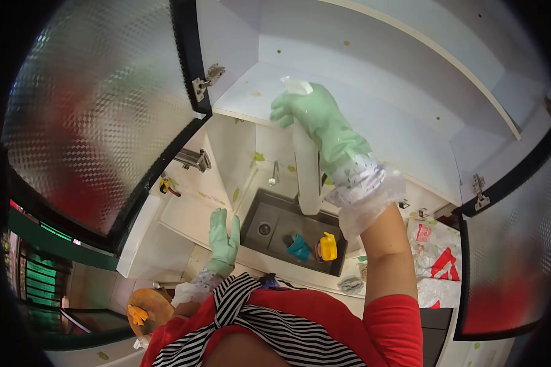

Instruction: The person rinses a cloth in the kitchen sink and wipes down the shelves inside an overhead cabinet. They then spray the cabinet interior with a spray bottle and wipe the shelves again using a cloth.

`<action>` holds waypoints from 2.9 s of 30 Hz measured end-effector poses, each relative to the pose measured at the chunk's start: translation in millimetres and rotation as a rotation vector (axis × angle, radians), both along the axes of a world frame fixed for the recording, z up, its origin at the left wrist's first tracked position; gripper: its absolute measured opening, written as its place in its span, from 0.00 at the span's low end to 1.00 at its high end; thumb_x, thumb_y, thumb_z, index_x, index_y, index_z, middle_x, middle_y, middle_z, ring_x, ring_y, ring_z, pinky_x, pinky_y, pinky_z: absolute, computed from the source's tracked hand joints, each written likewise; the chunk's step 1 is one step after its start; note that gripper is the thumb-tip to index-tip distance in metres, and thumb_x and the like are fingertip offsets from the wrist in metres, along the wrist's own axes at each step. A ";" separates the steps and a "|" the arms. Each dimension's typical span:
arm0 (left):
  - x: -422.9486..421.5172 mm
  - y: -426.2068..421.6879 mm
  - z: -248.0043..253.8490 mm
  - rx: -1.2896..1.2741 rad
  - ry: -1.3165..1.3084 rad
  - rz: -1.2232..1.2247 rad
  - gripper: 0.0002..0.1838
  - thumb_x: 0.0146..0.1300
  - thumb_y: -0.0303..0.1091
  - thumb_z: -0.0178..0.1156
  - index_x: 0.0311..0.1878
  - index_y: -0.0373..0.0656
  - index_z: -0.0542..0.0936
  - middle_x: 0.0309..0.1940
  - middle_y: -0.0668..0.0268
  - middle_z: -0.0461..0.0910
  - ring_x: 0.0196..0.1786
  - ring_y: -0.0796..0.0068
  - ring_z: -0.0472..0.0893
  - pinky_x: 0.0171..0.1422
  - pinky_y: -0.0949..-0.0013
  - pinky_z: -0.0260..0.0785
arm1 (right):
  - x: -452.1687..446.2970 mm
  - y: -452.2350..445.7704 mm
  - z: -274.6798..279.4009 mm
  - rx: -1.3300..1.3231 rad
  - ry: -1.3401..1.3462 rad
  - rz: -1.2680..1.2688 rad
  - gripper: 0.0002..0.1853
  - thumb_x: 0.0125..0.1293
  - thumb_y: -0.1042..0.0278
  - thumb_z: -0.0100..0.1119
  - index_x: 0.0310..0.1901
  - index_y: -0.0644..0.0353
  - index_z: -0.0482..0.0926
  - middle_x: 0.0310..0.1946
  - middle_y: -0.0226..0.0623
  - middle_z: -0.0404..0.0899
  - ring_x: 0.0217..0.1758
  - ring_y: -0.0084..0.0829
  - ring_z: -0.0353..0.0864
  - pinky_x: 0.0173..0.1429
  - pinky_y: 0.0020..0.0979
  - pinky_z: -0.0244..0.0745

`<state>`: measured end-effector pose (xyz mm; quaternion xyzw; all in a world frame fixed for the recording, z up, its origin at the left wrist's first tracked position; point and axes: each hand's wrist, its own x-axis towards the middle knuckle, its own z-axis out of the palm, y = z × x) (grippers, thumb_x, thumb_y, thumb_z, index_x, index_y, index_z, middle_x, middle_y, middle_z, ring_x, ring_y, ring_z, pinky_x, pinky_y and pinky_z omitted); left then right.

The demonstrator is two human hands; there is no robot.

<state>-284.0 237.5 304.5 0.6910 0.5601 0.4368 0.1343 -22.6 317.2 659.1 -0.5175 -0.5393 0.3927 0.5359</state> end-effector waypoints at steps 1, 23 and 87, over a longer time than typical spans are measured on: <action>-0.7 0.0 -2.7 0.001 0.013 0.015 0.26 0.78 0.39 0.69 0.68 0.27 0.81 0.68 0.31 0.79 0.75 0.29 0.75 0.81 0.40 0.68 | 2.1 7.9 3.6 -0.006 -0.014 -0.004 0.28 0.64 0.78 0.60 0.66 0.78 0.79 0.52 0.54 0.90 0.47 0.41 0.93 0.47 0.36 0.90; 56.1 56.1 100.8 0.328 -0.101 -0.247 0.30 0.78 0.33 0.69 0.76 0.25 0.76 0.75 0.33 0.76 0.81 0.30 0.72 0.86 0.42 0.64 | 142.1 -83.4 25.1 0.045 -0.164 -0.329 0.33 0.61 0.79 0.56 0.70 0.80 0.73 0.54 0.56 0.90 0.50 0.40 0.92 0.47 0.31 0.87; 195.7 231.8 247.8 0.469 0.252 -0.040 0.43 0.76 0.68 0.61 0.69 0.32 0.82 0.73 0.40 0.79 0.79 0.34 0.73 0.84 0.44 0.66 | 156.3 -262.0 2.4 -0.258 -0.135 -0.534 0.32 0.59 0.74 0.62 0.67 0.77 0.80 0.49 0.51 0.92 0.53 0.37 0.93 0.57 0.33 0.86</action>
